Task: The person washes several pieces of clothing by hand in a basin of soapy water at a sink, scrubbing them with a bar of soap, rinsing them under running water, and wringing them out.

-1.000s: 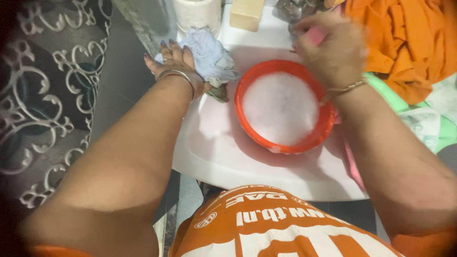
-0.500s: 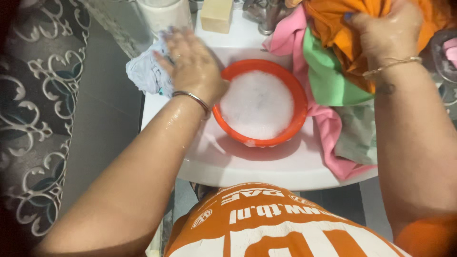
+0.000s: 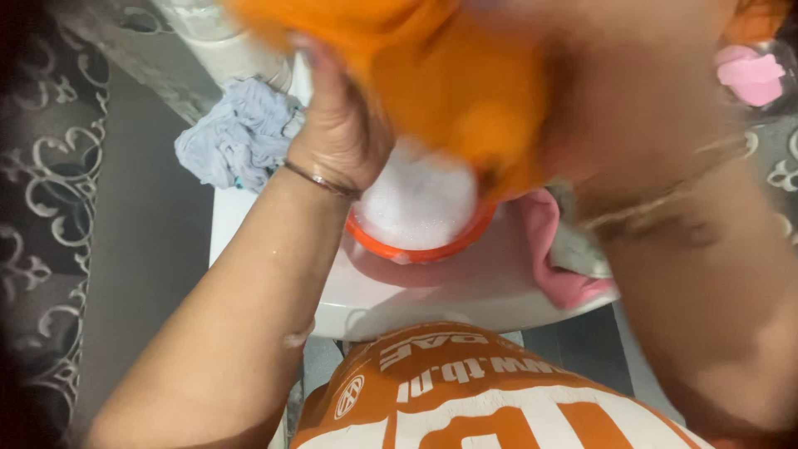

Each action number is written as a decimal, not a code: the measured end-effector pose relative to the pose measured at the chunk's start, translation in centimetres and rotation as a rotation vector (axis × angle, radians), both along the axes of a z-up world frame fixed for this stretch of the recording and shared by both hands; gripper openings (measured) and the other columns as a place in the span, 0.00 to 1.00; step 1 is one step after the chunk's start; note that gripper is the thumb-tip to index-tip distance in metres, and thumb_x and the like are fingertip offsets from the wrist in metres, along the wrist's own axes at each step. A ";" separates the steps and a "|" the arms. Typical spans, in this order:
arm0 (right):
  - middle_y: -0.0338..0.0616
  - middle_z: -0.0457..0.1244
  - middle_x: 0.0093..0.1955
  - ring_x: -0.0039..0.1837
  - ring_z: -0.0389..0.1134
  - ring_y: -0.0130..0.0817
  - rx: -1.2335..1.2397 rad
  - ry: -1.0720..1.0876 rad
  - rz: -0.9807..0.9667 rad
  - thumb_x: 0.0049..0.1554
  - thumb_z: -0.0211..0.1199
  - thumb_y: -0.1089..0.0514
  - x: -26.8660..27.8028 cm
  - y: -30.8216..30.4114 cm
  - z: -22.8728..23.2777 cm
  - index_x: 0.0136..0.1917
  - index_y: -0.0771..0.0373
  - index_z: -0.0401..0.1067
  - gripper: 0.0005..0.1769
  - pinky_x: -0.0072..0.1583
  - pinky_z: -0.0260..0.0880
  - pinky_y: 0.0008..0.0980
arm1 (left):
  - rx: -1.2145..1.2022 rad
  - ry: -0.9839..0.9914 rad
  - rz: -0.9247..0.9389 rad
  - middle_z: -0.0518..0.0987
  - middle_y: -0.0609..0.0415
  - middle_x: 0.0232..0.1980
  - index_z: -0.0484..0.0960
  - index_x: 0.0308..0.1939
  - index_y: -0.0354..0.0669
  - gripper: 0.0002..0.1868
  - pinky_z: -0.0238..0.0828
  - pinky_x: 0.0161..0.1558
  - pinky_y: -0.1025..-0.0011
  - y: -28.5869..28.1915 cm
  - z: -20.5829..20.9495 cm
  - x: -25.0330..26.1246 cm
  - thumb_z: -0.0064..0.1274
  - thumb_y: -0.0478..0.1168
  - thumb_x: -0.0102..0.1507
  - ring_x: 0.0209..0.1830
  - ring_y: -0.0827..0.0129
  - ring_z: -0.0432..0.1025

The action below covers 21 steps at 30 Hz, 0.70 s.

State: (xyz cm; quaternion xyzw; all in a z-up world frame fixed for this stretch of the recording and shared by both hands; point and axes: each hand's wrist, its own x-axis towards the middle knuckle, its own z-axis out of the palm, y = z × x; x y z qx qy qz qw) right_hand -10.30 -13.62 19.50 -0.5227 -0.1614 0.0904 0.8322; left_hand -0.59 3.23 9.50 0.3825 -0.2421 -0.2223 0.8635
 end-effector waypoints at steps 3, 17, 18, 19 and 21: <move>0.47 0.69 0.57 0.58 0.70 0.33 0.085 0.065 0.132 0.59 0.72 0.68 -1.2 2.1 -0.3 0.65 0.74 0.68 0.23 0.64 0.72 0.34 | -0.031 0.027 0.028 0.67 0.46 0.75 0.58 0.79 0.37 0.48 0.54 0.76 0.57 0.2 -0.3 -3.8 0.49 0.68 0.67 0.75 0.56 0.59; 0.46 0.52 0.72 0.71 0.61 0.37 -0.247 -0.245 -0.866 0.65 0.71 0.49 3.2 -6.5 -8.9 0.76 0.60 0.47 0.40 0.73 0.66 0.43 | -0.144 0.108 0.077 0.69 0.50 0.73 0.66 0.73 0.42 0.36 0.54 0.77 0.60 -0.1 0.3 -2.2 0.50 0.60 0.69 0.73 0.60 0.62; 0.48 0.53 0.66 0.67 0.63 0.41 -0.071 0.009 -1.050 0.61 0.69 0.46 4.2 -7.5 -8.8 0.74 0.58 0.45 0.41 0.69 0.72 0.51 | -0.162 0.117 0.080 0.70 0.50 0.72 0.67 0.73 0.43 0.36 0.55 0.77 0.60 -0.2 0.4 -2.2 0.50 0.60 0.69 0.73 0.60 0.62; 0.48 0.53 0.66 0.67 0.63 0.41 -0.072 0.010 -1.050 0.61 0.69 0.46 5.0 -8.4 -8.4 0.74 0.58 0.45 0.41 0.69 0.72 0.51 | -0.173 0.123 0.083 0.70 0.50 0.72 0.67 0.72 0.43 0.36 0.55 0.77 0.59 -0.2 0.5 -2.3 0.50 0.61 0.68 0.73 0.60 0.62; 0.47 0.68 0.63 0.66 0.70 0.48 0.431 0.622 -0.404 0.54 0.56 0.39 6.1 -10.4 -6.5 0.65 0.58 0.70 0.31 0.65 0.73 0.53 | -0.207 0.129 0.084 0.71 0.50 0.72 0.68 0.72 0.43 0.35 0.56 0.77 0.59 -0.3 0.9 -2.2 0.50 0.61 0.68 0.73 0.59 0.63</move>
